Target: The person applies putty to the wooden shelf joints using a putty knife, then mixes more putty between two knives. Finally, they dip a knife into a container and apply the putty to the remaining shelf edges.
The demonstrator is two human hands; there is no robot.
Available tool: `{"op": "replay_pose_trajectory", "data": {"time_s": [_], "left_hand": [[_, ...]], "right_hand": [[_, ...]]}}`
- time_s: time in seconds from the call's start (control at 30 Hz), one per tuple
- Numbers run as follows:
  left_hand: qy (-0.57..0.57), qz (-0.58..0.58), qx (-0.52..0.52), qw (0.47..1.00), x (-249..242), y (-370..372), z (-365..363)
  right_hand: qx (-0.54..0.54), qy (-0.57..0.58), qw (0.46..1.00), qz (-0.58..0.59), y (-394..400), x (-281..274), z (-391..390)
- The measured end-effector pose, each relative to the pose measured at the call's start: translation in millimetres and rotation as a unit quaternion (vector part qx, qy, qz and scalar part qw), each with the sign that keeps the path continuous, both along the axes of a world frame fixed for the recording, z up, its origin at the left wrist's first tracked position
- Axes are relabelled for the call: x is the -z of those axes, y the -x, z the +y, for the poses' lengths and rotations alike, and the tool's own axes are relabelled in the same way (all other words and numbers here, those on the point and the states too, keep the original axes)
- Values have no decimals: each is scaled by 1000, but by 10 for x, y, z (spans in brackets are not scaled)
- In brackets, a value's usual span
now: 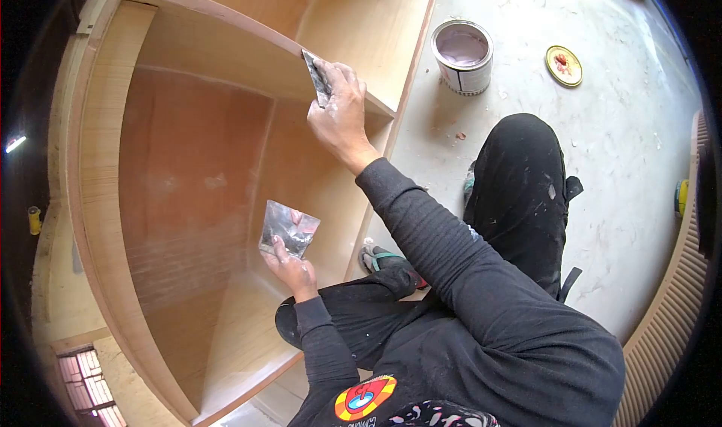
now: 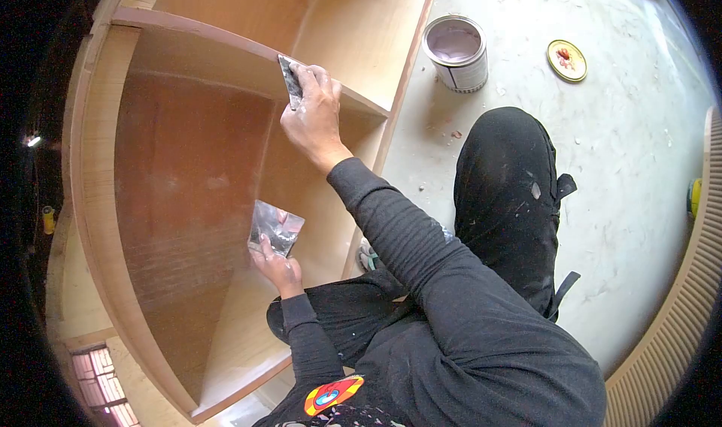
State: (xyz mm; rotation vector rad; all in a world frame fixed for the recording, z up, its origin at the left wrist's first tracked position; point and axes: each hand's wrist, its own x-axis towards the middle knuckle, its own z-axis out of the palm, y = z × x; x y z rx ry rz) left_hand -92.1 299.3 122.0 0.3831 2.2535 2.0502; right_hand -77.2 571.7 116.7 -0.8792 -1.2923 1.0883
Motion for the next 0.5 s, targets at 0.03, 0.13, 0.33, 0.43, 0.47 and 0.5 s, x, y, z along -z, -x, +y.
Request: {"op": "replay_pose_trajectory", "data": {"time_s": [0.03,0.13,0.33,0.43,0.47,0.5], "left_hand": [[1,1,0,1000,-4,-2,6],[-2,5,-13,1000,-17,-6,20],[3,5,-6,1000,17,47,-24],[26,1,-10,1000,-30,-7,8],[29,5,-9,1000,-55,-32,40],[33,11,-8,999,-97,-54,71]], "right_hand": [[0,1,1000,1,12,-5,-1],[7,-2,1000,-3,34,-34,-2],[14,16,1000,-18,66,-76,-10],[11,18,1000,-8,5,-107,-26],[-9,12,1000,-20,-42,-111,-35],[-30,6,999,-31,-94,-126,-42]]}}
